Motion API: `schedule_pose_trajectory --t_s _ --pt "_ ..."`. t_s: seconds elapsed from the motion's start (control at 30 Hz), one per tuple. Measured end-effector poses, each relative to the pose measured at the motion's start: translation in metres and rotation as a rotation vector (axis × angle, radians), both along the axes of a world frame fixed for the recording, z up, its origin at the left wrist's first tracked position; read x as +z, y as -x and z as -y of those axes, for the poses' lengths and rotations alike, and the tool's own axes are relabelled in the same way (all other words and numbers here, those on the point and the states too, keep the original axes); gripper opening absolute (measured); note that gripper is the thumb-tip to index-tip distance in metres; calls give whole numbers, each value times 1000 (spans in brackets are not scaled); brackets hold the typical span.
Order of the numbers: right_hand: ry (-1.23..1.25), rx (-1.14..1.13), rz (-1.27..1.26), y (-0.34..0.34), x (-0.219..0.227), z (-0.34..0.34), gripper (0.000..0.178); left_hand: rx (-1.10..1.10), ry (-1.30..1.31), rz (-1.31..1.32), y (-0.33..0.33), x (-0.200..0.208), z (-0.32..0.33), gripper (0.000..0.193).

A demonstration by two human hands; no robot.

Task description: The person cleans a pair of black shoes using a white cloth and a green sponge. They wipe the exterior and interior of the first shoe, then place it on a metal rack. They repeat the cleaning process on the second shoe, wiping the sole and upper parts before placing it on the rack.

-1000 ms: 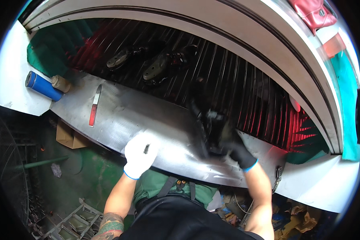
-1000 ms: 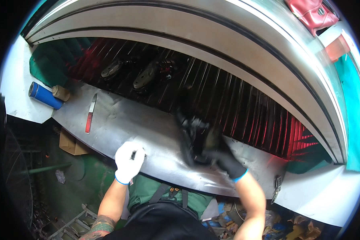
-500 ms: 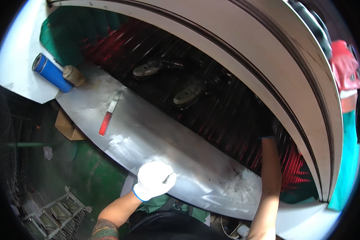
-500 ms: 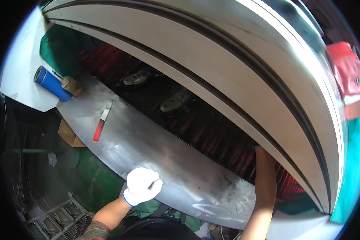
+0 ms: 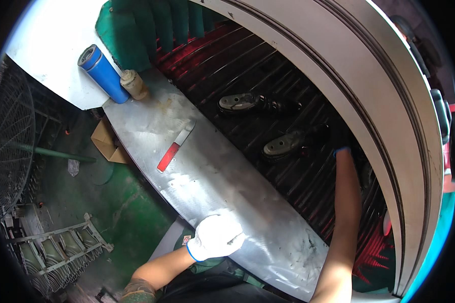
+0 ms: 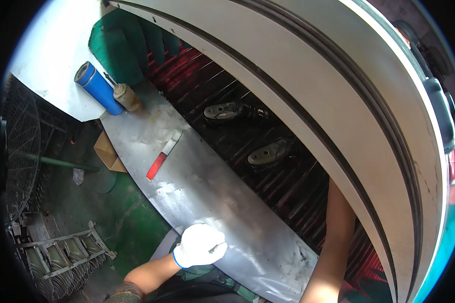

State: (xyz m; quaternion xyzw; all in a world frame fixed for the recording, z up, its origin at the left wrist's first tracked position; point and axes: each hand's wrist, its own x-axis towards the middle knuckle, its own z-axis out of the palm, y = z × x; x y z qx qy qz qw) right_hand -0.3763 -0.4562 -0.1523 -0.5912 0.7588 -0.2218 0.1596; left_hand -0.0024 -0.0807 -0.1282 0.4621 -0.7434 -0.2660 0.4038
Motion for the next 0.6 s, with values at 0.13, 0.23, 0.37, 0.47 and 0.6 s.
schedule_pose_trajectory --t_s 0.13,0.23,0.37,0.47,0.6 --pt "57 218 42 1 45 -135 77 -50 -49 15 -7 -1 15 10" --pt "-58 363 -3 3 62 -255 76 74 -68 120 -8 -11 44 18" --pt "-193 530 -183 4 68 -394 76 37 -76 63 15 -19 145 61" --pt "-252 573 272 -43 70 -458 75 -25 -276 65 35 7 196 74" --pt "-369 822 590 -75 64 -467 60 -200 -552 74 41 10 243 68"
